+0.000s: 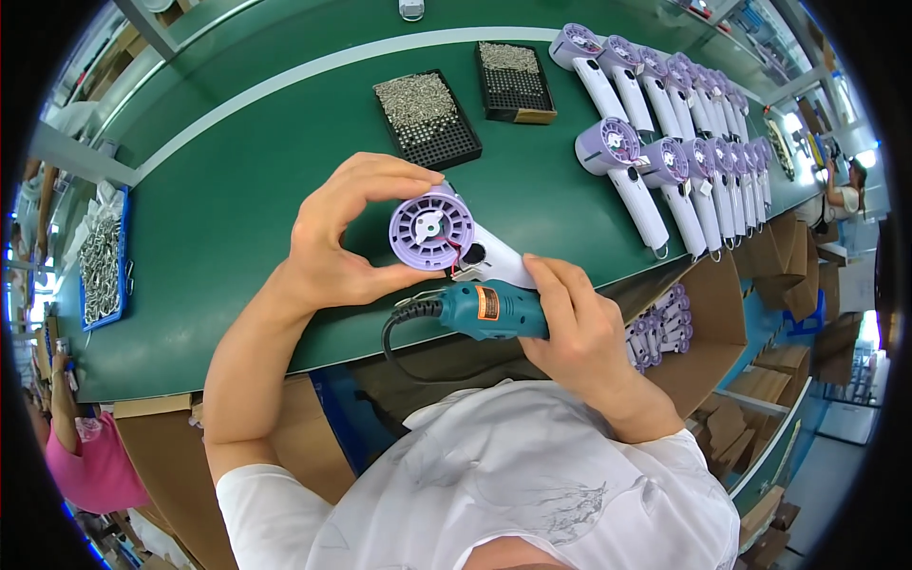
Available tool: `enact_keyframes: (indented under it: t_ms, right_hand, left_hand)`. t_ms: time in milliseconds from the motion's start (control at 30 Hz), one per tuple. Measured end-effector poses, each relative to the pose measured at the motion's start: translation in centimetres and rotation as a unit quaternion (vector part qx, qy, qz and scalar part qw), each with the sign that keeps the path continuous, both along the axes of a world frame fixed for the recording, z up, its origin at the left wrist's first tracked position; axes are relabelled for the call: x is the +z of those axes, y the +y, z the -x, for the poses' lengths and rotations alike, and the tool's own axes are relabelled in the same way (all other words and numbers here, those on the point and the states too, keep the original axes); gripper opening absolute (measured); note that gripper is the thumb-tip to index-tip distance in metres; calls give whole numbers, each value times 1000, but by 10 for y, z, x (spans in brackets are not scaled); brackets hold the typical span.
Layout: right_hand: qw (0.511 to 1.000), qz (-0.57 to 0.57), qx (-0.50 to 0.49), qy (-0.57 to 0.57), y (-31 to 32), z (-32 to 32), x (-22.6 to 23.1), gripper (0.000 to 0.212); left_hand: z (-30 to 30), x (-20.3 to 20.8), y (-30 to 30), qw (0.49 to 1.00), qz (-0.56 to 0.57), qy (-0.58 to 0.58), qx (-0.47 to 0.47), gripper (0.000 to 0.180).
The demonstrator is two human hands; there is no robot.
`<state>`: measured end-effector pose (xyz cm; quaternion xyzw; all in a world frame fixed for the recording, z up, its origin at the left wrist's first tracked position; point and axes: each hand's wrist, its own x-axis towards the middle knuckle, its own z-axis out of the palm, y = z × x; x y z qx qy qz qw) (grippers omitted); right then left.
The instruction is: The person assembles portable fans by picking up fan components, driving screws into them with an electric screwdriver, and placing the assembled units onto the workbench.
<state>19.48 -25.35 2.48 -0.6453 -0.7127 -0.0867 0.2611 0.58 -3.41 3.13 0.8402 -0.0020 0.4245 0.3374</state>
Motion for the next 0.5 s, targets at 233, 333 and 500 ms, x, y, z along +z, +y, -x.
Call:
enact_keyframes:
  t_ms: [233,333,500]
  right_hand:
    - [999,1,-11,33,-2,-5,8,56]
    - [997,10,-26,73,-7,-20,15,57]
    - [991,10,-118,69,-19,-58,9,53]
  left_hand:
    - [2,-7,-2,998,41,44,7,72]
    - [1,-15,0,994,99,38,-32,87]
    - [4,-13,5,996,65,60,0,85]
